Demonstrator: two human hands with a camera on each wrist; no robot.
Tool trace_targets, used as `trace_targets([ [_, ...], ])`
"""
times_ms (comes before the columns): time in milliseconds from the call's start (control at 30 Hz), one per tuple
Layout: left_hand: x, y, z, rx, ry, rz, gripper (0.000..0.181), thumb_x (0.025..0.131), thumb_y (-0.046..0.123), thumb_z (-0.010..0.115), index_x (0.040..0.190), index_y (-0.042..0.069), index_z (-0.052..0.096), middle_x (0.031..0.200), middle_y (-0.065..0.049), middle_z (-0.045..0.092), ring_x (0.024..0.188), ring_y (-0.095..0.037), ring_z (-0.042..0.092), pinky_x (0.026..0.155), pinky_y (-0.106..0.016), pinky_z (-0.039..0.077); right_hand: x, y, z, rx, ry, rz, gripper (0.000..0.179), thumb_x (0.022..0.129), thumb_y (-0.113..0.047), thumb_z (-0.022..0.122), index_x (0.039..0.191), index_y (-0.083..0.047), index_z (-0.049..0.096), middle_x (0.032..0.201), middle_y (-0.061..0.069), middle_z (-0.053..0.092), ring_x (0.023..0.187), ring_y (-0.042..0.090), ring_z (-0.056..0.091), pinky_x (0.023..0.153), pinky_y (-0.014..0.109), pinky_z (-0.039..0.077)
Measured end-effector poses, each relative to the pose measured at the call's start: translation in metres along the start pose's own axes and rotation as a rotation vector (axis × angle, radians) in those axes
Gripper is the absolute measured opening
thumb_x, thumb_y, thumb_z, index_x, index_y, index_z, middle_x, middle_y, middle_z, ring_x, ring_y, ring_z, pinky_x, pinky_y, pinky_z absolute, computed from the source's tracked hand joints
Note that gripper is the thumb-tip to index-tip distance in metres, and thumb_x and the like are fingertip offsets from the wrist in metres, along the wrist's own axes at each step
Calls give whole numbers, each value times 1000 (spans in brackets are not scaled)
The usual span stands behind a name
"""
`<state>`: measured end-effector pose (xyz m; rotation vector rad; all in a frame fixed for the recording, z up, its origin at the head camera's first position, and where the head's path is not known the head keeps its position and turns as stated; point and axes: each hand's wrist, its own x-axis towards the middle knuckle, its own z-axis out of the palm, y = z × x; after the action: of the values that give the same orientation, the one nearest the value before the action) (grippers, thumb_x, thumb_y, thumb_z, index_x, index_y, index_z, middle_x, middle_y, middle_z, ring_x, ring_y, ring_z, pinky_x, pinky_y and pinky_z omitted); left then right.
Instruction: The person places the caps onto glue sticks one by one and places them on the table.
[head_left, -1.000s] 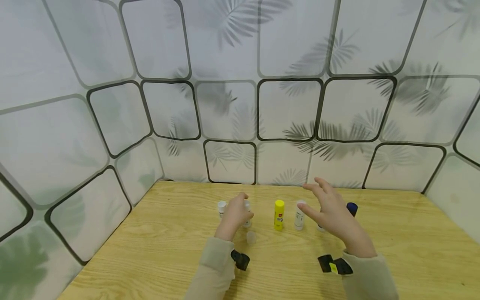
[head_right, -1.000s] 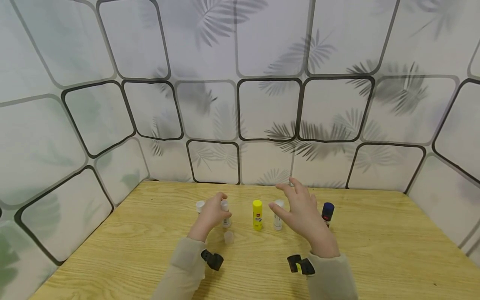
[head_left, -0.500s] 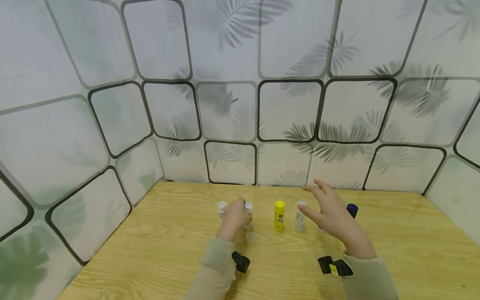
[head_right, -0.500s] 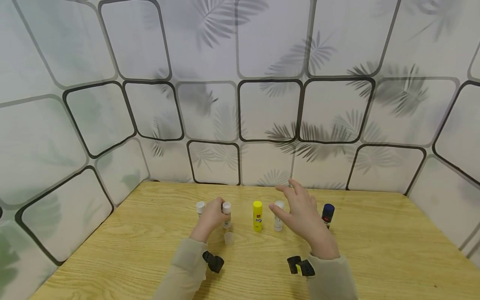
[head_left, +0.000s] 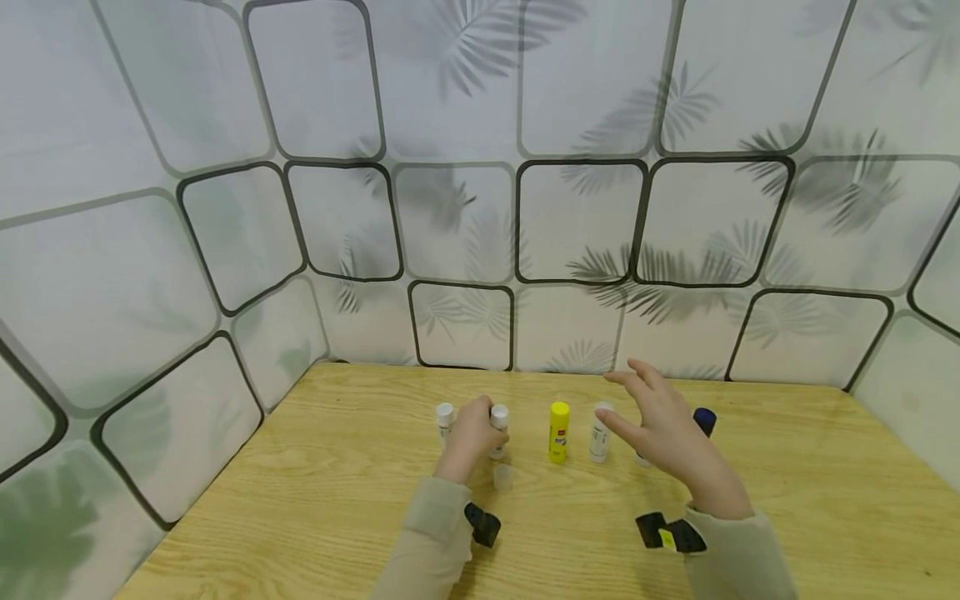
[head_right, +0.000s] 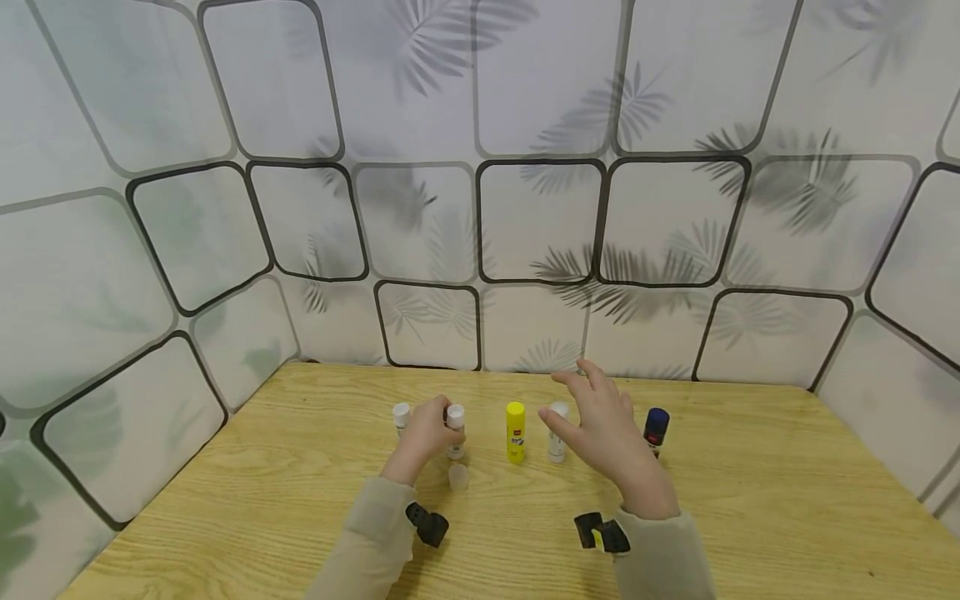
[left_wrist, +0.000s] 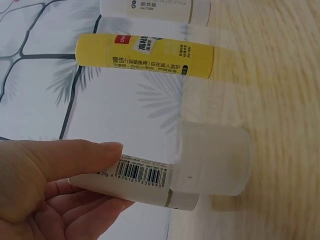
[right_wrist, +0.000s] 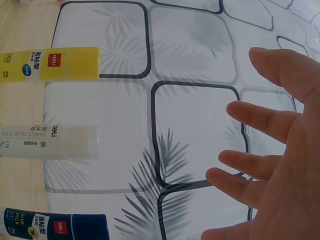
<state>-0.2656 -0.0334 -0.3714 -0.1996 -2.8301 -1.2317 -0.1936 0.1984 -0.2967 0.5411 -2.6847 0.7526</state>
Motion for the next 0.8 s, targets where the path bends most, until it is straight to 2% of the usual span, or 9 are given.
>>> trace_targets([
  [200,-1,6,-6,28,40,60,22,73,6,71,88,2,55,84,-9,59,76,-23,57,62,-33,47,0,0,0,10,-6,7,54,87,-40,53,125,-1,45,136,28,21,115,48,29,85,63,26],
  [367,-7,21,-15,37,90,117,23,74,10,71,88,3,55,76,-4,55,68,-17,53,58,-30,45,0,-2,-1,6,-4,6,54,87,-39,53,125,-2,45,135,28,21,114,48,29,84,64,26],
  [567,-18,38,-26,64,164,198,28,74,16,71,96,4,57,77,-2,57,65,-15,50,57,-29,43,-1,-4,-3,0,0,-2,52,87,-38,53,125,-2,45,135,28,22,113,49,31,83,64,28],
  [800,-29,52,-34,85,186,235,30,75,21,70,98,5,58,80,-2,58,66,-14,51,56,-27,42,-1,-2,-3,-5,4,-5,52,88,-37,53,125,-2,45,135,28,22,112,49,32,82,63,29],
])
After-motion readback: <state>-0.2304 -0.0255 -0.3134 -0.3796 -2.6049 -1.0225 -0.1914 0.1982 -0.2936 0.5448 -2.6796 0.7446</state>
